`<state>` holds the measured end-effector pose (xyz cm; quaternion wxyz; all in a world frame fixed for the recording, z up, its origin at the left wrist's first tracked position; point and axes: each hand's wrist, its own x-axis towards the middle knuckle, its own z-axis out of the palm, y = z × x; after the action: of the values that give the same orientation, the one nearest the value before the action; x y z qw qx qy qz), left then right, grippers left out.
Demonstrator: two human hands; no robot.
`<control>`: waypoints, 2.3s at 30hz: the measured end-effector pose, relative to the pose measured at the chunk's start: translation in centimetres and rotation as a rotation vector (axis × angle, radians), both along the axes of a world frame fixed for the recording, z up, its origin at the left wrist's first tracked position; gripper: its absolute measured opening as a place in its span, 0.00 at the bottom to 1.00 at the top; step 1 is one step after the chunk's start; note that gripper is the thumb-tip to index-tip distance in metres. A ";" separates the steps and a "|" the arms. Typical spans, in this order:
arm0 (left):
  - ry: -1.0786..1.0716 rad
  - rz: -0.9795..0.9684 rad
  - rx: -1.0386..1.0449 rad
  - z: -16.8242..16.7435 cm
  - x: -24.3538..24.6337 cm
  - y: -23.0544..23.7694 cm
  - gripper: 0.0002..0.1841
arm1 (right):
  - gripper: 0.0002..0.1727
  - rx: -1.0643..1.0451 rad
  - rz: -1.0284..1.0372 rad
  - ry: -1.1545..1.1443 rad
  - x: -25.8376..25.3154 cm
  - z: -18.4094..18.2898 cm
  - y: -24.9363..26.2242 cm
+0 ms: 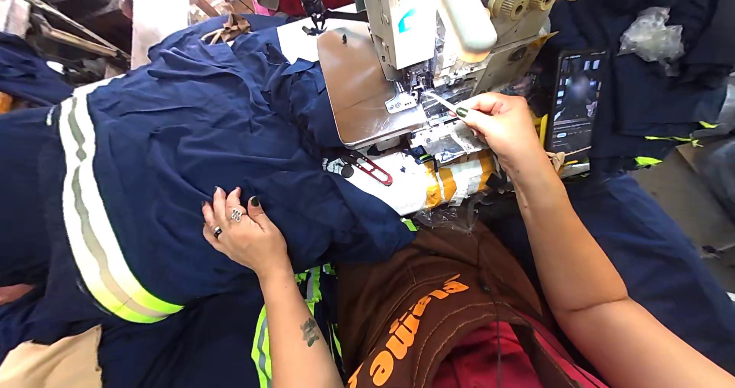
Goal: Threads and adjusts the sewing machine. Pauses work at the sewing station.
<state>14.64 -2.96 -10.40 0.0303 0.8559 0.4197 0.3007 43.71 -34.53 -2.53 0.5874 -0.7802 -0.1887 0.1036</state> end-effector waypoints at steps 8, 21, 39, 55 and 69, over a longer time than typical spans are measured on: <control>0.002 0.017 0.007 -0.3 0.1 0.1 0.26 | 0.05 -0.017 -0.005 -0.002 0.1 0.2 0.2; 0.010 0.033 0.033 -0.4 0.1 0.1 0.25 | 0.04 -0.046 0.013 0.017 0.3 0.2 0.5; 0.006 0.044 0.032 -0.3 0.2 -0.1 0.24 | 0.04 0.017 0.054 0.046 0.3 0.4 0.4; 0.007 0.040 0.019 0.0 0.3 -0.3 0.25 | 0.04 0.032 0.048 0.126 0.5 0.8 0.4; 0.012 0.045 0.031 -0.3 0.2 -0.1 0.25 | 0.05 0.029 0.071 0.143 0.5 0.9 0.3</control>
<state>14.88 -3.04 -10.67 0.0080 0.8484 0.4343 0.3027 44.20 -34.26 -1.61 0.6066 -0.7549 -0.1753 0.1773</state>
